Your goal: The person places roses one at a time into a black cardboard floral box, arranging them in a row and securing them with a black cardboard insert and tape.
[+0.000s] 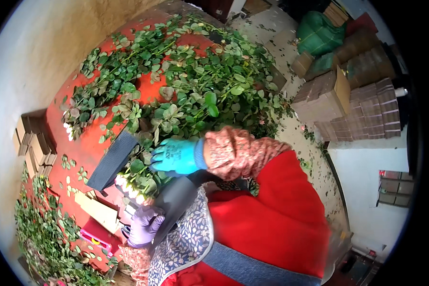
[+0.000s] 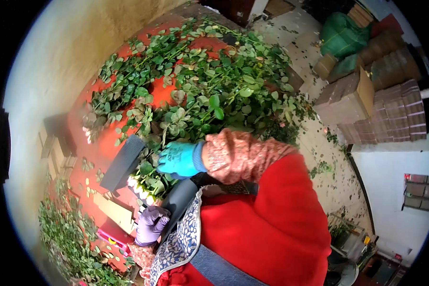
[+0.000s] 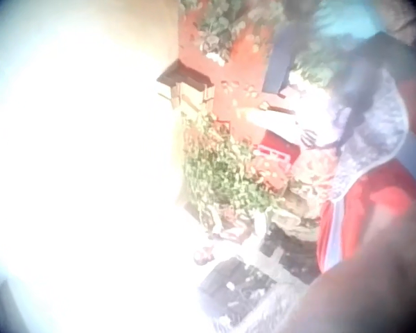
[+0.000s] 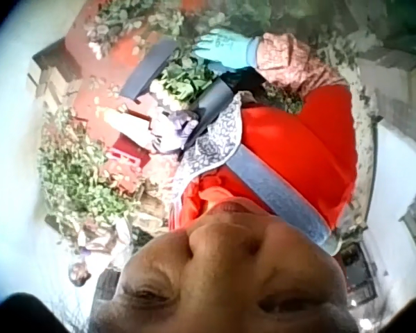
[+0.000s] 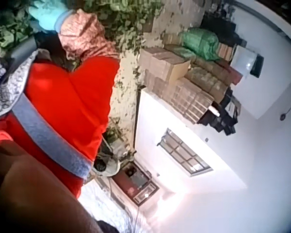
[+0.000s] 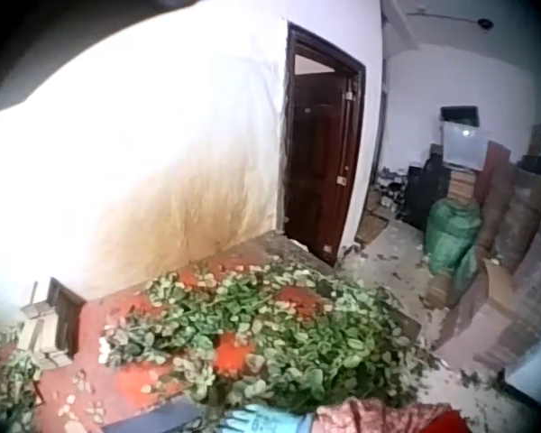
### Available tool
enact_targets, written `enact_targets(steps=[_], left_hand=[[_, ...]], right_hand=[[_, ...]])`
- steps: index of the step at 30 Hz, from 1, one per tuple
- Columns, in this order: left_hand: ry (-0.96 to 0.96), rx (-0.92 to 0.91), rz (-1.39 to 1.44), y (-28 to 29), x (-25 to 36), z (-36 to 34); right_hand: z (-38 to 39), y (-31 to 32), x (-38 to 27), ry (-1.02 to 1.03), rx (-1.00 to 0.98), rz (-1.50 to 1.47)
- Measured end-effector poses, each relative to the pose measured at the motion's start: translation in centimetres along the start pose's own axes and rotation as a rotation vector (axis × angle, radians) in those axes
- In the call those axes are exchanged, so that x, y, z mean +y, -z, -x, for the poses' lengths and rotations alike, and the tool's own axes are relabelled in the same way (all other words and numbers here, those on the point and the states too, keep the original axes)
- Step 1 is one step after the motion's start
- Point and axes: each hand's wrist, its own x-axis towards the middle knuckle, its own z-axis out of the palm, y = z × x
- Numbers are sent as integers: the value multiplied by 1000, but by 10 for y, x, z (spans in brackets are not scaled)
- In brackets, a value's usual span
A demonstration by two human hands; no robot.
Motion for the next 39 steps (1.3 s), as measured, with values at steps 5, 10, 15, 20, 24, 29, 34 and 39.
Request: enact_targets(steps=[5, 10, 15, 20, 24, 29, 34, 39], left_hand=[[-11, -3, 30, -2, -10, 7], [-81, -15, 43, -3, -11, 1], [-70, 30, 5, -2, 4, 0], [-88, 65, -33, 1, 8, -1], [-93, 98, -78, 0, -4, 7], [-102, 208, -149, -8, -20, 18], [-119, 371, -225, -47, -63, 31], [-54, 319, -150, -52, -80, 45]], right_hand=[[26, 27, 11, -63, -56, 181], [26, 18, 20, -74, 122, 130], [15, 11, 23, -34, 118, 116], [15, 22, 14, -68, -52, 137], [13, 16, 10, -40, -46, 144], [6, 23, 5, -52, -140, 160], [1, 24, 4, -45, -179, 179], [-6, 24, 3, -56, -216, 186]])
